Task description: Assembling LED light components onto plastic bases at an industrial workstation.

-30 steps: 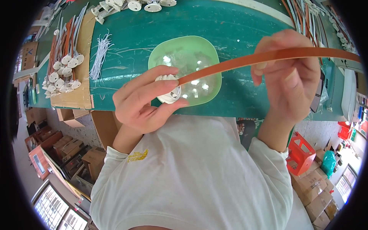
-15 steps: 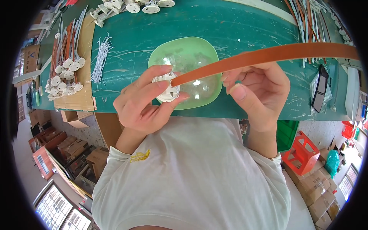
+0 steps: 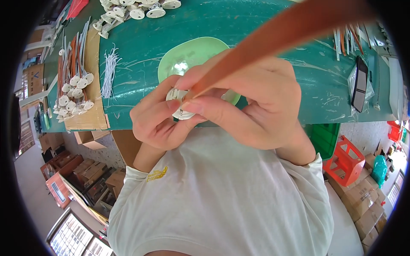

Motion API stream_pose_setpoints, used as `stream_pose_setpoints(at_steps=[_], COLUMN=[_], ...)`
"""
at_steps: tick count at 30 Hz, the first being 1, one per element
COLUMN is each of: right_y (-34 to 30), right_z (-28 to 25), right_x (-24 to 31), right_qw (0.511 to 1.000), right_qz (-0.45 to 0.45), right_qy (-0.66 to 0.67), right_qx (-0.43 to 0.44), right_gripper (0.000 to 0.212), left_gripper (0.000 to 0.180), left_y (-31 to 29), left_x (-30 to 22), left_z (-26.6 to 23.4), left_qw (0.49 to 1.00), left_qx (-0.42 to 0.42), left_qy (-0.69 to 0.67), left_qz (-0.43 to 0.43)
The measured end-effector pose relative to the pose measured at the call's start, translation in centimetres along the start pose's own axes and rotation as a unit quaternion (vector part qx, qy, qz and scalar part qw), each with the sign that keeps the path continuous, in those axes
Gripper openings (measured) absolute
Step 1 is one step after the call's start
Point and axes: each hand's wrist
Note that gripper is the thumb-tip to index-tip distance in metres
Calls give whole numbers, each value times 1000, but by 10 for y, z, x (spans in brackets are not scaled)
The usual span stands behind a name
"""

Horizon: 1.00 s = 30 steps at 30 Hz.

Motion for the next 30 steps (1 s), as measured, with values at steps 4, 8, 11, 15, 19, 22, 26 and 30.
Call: stream_pose_setpoints(at_steps=[4, 8, 11, 15, 19, 22, 26, 30], right_y=[1, 2, 4, 2, -13, -18, -21, -24], right_z=[0, 0, 8, 14, 12, 4, 18, 22], right_x=[4, 1, -3, -9, -12, -19, -29, -24], right_qw=[999, 993, 992, 982, 988, 956, 917, 913], right_qz=[43, 68, 123, 156, 17, -154, -196, -191], right_qy=[-25, -82, -3, 71, -15, -246, -337, -346], right_qx=[-5, 39, 4, -73, -150, -27, -86, -96], right_gripper=[13, 15, 25, 31, 35, 34, 34, 31], left_gripper=[29, 31, 35, 42, 50, 54, 57, 55], left_y=[4, 0, -4, -14, -13, -9, -17, -18], left_x=[-4, 5, 0, 3, -4, -5, -2, -6], left_z=[-1, 5, 6, 4, 10, 5, 15, 11], left_qw=[999, 1000, 998, 915, 740, 693, 737, 742], left_qx=[24, 13, 15, 13, -53, -52, -18, -11], left_qy=[13, 10, -56, -371, -610, -647, -618, -601], left_qz=[-39, 8, -14, -160, -277, -315, -274, -296])
Point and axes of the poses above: each hand's wrist, its own y-axis towards the middle knuckle, its own z-axis out of the palm, x = y × z, and after that the axes turned 4 degrees about x, right-handed
